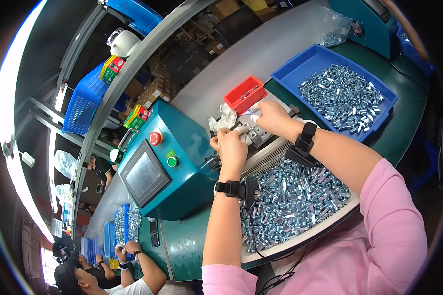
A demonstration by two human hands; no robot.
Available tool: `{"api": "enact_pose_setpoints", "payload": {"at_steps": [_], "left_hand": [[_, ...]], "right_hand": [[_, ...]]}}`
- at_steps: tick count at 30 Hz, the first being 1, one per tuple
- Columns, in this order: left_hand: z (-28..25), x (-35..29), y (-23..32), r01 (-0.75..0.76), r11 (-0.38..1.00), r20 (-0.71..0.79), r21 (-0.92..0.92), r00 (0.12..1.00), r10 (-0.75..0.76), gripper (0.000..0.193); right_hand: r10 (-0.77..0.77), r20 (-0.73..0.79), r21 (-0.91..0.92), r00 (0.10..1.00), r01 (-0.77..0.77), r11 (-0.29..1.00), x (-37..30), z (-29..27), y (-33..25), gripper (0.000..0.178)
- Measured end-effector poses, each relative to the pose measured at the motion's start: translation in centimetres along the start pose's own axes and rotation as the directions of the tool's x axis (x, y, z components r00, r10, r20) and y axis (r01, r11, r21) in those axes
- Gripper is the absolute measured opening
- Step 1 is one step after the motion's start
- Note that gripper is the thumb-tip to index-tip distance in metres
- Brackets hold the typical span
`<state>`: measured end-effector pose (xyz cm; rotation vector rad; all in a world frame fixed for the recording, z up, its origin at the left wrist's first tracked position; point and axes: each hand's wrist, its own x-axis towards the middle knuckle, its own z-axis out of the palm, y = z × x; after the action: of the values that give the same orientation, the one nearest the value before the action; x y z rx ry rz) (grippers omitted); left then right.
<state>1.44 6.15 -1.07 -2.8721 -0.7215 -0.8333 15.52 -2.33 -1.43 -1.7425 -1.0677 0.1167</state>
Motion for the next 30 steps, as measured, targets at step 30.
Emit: {"api": "enact_pose_setpoints", "payload": {"at_steps": [30], "left_hand": [[-8.6,-1.3,3.3,0.229,0.390,0.088,-0.892,0.934,-0.347,0.017]], "right_hand": [[0.111,0.469,0.001,0.876,-0.126,0.992,-1.7,0.0,-1.6,0.022]]}}
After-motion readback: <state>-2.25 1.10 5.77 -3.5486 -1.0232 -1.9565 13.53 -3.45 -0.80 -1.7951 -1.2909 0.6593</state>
